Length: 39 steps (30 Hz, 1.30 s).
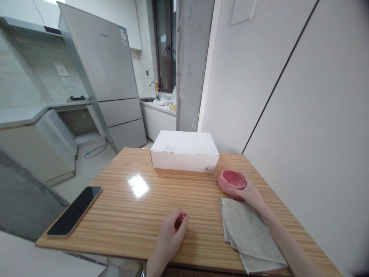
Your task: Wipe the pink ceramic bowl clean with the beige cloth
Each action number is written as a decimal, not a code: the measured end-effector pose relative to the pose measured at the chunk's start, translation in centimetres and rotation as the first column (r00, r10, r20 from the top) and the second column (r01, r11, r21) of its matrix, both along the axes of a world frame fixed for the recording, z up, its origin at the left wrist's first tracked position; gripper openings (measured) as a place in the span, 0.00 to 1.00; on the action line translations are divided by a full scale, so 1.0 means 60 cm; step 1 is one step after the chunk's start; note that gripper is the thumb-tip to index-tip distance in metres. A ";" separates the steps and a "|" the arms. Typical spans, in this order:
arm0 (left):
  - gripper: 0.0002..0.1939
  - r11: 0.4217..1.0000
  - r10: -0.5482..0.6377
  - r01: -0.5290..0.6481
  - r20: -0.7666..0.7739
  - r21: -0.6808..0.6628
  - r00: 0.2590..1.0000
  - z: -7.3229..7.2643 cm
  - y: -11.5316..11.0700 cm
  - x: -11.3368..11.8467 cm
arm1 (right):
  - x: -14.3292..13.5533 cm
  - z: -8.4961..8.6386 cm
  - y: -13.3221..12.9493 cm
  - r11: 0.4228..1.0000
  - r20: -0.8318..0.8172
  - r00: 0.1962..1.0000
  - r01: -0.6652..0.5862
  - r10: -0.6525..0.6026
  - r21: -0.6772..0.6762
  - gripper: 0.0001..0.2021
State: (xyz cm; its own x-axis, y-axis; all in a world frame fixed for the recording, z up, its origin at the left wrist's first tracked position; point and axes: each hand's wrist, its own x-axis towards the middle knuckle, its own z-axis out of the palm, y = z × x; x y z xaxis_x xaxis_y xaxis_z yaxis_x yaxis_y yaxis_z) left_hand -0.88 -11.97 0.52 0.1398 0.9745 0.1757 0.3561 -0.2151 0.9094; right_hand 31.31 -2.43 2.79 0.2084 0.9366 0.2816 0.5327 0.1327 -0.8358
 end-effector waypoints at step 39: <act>0.54 0.972 0.163 -0.168 0.042 0.164 0.986 0.021 0.058 -0.142 | -0.365 0.030 -0.079 0.756 -0.367 0.706 -0.655 0.606 -0.013 0.55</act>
